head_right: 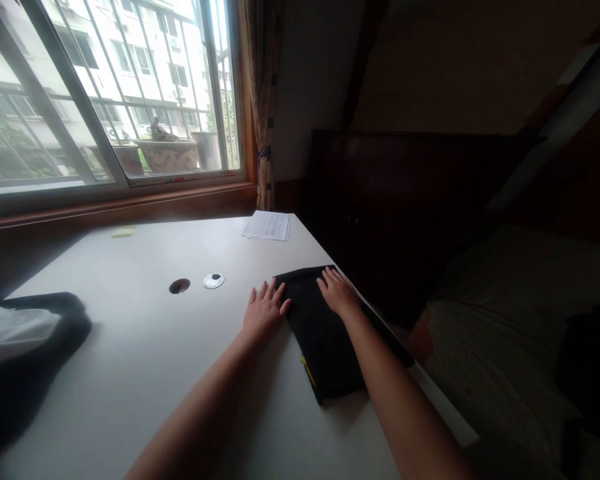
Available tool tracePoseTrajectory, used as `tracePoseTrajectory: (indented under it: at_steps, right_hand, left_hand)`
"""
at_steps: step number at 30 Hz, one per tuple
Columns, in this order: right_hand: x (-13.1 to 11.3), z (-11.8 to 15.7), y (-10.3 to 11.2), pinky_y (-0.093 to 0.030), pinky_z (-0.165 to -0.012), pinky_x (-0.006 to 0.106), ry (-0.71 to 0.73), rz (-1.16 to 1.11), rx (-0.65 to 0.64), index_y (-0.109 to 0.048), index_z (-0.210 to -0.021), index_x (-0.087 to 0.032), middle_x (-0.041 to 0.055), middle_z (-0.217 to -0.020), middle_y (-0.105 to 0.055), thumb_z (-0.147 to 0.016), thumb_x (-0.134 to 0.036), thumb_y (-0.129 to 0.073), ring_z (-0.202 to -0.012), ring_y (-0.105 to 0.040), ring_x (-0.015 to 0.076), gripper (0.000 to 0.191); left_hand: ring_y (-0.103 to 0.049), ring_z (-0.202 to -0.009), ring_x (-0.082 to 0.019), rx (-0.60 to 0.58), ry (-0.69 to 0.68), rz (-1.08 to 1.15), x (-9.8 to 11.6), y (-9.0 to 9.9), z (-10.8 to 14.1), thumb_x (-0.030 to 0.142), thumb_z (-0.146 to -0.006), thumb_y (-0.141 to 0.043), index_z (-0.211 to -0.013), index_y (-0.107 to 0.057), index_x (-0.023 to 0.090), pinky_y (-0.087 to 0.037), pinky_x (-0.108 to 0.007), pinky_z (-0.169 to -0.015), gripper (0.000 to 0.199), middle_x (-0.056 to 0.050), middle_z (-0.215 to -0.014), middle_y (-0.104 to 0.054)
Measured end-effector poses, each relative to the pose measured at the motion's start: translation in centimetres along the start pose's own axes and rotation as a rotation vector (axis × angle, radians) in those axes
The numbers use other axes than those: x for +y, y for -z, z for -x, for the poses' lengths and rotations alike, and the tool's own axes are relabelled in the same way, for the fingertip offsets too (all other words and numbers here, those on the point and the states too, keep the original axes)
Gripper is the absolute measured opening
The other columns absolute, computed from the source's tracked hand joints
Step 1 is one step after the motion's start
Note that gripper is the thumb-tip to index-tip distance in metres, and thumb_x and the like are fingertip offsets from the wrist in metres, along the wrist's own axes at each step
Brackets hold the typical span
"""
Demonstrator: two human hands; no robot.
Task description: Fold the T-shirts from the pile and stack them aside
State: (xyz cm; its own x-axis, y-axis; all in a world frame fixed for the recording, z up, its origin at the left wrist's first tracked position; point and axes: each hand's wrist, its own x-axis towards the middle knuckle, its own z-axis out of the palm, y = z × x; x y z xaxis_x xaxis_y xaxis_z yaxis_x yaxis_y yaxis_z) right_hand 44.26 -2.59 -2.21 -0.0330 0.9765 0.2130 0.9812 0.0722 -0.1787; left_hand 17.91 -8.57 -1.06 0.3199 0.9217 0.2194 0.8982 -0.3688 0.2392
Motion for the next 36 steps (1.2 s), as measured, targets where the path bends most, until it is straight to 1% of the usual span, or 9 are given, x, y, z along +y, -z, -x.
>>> tracePoseTrajectory:
  at_steps: [10,13,16,18,21,27,30,33,36]
  right_hand:
    - [0.5,-0.1,-0.5,-0.025,-0.125,0.042,0.015,-0.041,0.026,-0.050,-0.149,-0.012,0.0094,-0.161,-0.040,-0.102,-0.051,-0.027,-0.150,-0.033,0.0257,0.065]
    - [0.9,-0.4,-1.0,-0.025,-0.125,0.041,0.013,-0.031,0.042,-0.051,-0.148,-0.012,0.0103,-0.160,-0.041,-0.102,-0.048,-0.028,-0.149,-0.034,0.0259,0.064]
    - [1.3,-0.7,-1.5,-0.025,-0.125,0.041,0.033,-0.010,0.052,-0.051,-0.147,-0.009,0.0127,-0.159,-0.042,-0.101,-0.048,-0.027,-0.149,-0.036,0.0264,0.065]
    - [1.5,-0.9,-1.6,-0.025,-0.125,0.041,0.036,0.003,0.052,-0.052,-0.147,-0.007,0.0133,-0.158,-0.043,-0.101,-0.047,-0.026,-0.149,-0.036,0.0264,0.066]
    - [1.7,-1.2,-1.8,-0.027,-0.124,0.043,0.030,0.007,0.035,-0.053,-0.146,-0.008,0.0133,-0.158,-0.044,-0.099,-0.046,-0.027,-0.148,-0.037,0.0265,0.065]
    - [2.4,-1.8,-2.4,-0.027,-0.123,0.044,0.010,-0.001,0.012,-0.050,-0.148,-0.006,0.0141,-0.159,-0.041,-0.098,-0.050,-0.025,-0.148,-0.036,0.0288,0.071]
    - [2.7,-2.0,-2.7,-0.025,-0.124,0.042,-0.004,-0.011,-0.003,-0.047,-0.150,-0.006,0.0141,-0.161,-0.039,-0.097,-0.052,-0.024,-0.149,-0.035,0.0288,0.074]
    - [2.7,-2.0,-2.5,-0.024,-0.124,0.040,-0.011,-0.038,-0.001,-0.049,-0.149,-0.008,0.0140,-0.161,-0.038,-0.096,-0.052,-0.024,-0.149,-0.034,0.0282,0.072]
    - [2.2,-1.8,-1.9,-0.028,-0.122,0.040,-0.038,-0.078,-0.003,-0.055,-0.145,-0.012,0.0141,-0.160,-0.040,-0.095,-0.049,-0.028,-0.148,-0.037,0.0290,0.067]
  left_hand:
    - [-0.017,-0.155,-0.032,-0.043,0.017,-0.018,0.0,0.3,0.8,0.063,-0.102,-0.015,-0.160,-0.027,0.031,-0.014,-0.058,-0.125,0.068,-0.005,-0.168,-0.024]
    - [-0.014,-0.156,-0.031,-0.087,0.001,0.005,-0.2,0.9,1.3,0.066,-0.101,-0.014,-0.161,-0.024,0.031,-0.012,-0.058,-0.125,0.070,-0.006,-0.168,-0.023]
    - [-0.010,-0.157,-0.029,-0.142,-0.070,0.039,-1.6,2.3,2.4,0.067,-0.100,-0.014,-0.161,-0.023,0.032,-0.011,-0.057,-0.125,0.071,-0.005,-0.169,-0.019]
    - [-0.008,-0.157,-0.028,-0.175,-0.115,0.051,-3.5,3.5,3.7,0.067,-0.101,-0.014,-0.161,-0.022,0.033,-0.010,-0.056,-0.126,0.070,-0.002,-0.170,-0.016]
    - [-0.008,-0.157,-0.026,-0.197,-0.106,0.024,-7.8,5.7,6.4,0.065,-0.102,-0.017,-0.161,-0.023,0.035,-0.010,-0.054,-0.126,0.066,0.000,-0.169,-0.015]
    - [-0.012,-0.157,-0.025,-0.187,0.091,-0.094,-18.8,10.4,13.6,0.058,-0.104,-0.026,-0.159,-0.029,0.035,-0.012,-0.051,-0.126,0.059,-0.001,-0.169,-0.018]
    - [-0.012,-0.157,-0.026,-0.168,0.245,-0.133,-23.3,12.2,17.0,0.055,-0.105,-0.028,-0.159,-0.031,0.032,-0.012,-0.051,-0.125,0.058,-0.002,-0.169,-0.018]
    - [-0.014,-0.156,-0.026,-0.139,0.343,-0.155,-25.8,12.9,19.0,0.051,-0.105,-0.030,-0.157,-0.035,0.029,-0.014,-0.050,-0.125,0.057,-0.004,-0.168,-0.021]
    - [-0.017,-0.156,-0.026,-0.123,0.342,-0.158,-26.5,13.0,19.5,0.050,-0.104,-0.031,-0.156,-0.037,0.028,-0.016,-0.049,-0.124,0.057,-0.004,-0.168,-0.024]
